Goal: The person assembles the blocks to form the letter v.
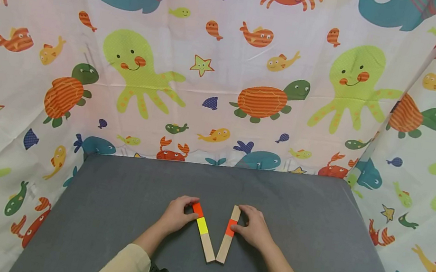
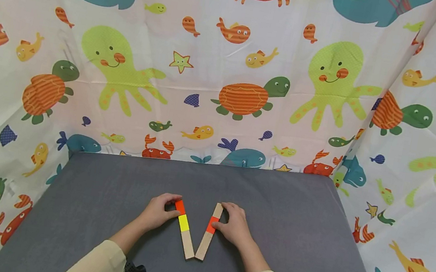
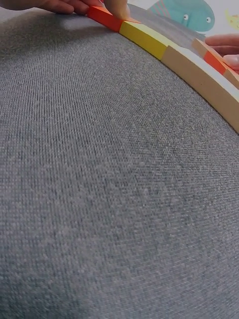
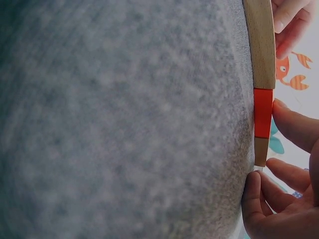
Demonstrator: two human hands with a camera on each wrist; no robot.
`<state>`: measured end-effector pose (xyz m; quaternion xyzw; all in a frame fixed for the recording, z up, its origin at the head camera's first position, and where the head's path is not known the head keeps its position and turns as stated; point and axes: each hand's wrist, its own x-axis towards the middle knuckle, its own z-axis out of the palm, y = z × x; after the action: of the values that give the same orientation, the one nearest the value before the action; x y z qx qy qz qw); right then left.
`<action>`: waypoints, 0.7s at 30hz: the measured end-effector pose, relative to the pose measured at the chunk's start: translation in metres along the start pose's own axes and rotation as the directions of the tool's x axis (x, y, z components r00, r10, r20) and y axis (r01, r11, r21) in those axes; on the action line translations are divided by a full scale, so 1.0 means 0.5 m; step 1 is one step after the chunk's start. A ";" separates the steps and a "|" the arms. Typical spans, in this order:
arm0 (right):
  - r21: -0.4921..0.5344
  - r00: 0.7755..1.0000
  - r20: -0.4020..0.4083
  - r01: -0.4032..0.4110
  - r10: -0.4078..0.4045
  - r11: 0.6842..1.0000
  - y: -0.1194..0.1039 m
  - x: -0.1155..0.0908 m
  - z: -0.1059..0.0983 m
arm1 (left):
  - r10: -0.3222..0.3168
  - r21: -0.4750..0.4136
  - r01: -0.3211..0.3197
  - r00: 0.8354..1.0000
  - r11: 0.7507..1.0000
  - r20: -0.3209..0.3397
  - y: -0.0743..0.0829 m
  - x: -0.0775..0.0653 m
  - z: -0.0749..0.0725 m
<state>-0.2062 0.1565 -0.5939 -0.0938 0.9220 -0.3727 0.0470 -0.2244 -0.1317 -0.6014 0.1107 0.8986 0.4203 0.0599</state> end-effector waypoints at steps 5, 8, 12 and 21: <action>-0.001 1.000 -0.005 0.004 -0.004 1.000 0.000 -0.001 -0.001 | 0.000 -0.008 0.000 1.000 1.000 0.006 0.004 0.000 -0.001; -0.004 1.000 -0.011 0.009 -0.009 1.000 0.000 -0.001 -0.002 | 0.000 -0.006 0.000 1.000 1.000 0.007 0.005 0.001 0.000; 0.001 1.000 -0.018 0.014 -0.014 1.000 0.000 -0.004 -0.002 | 0.005 -0.023 -0.005 1.000 1.000 -0.006 0.002 0.000 0.001; 0.076 0.997 -0.073 0.045 -0.039 0.996 -0.012 -0.014 -0.038 | 0.027 -0.004 -0.029 0.977 1.000 -0.213 -0.011 -0.028 -0.046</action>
<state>-0.2014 0.1665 -0.5757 -0.0979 0.9057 -0.4124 0.0099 -0.2165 -0.1560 -0.5907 0.0774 0.8967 0.4337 -0.0424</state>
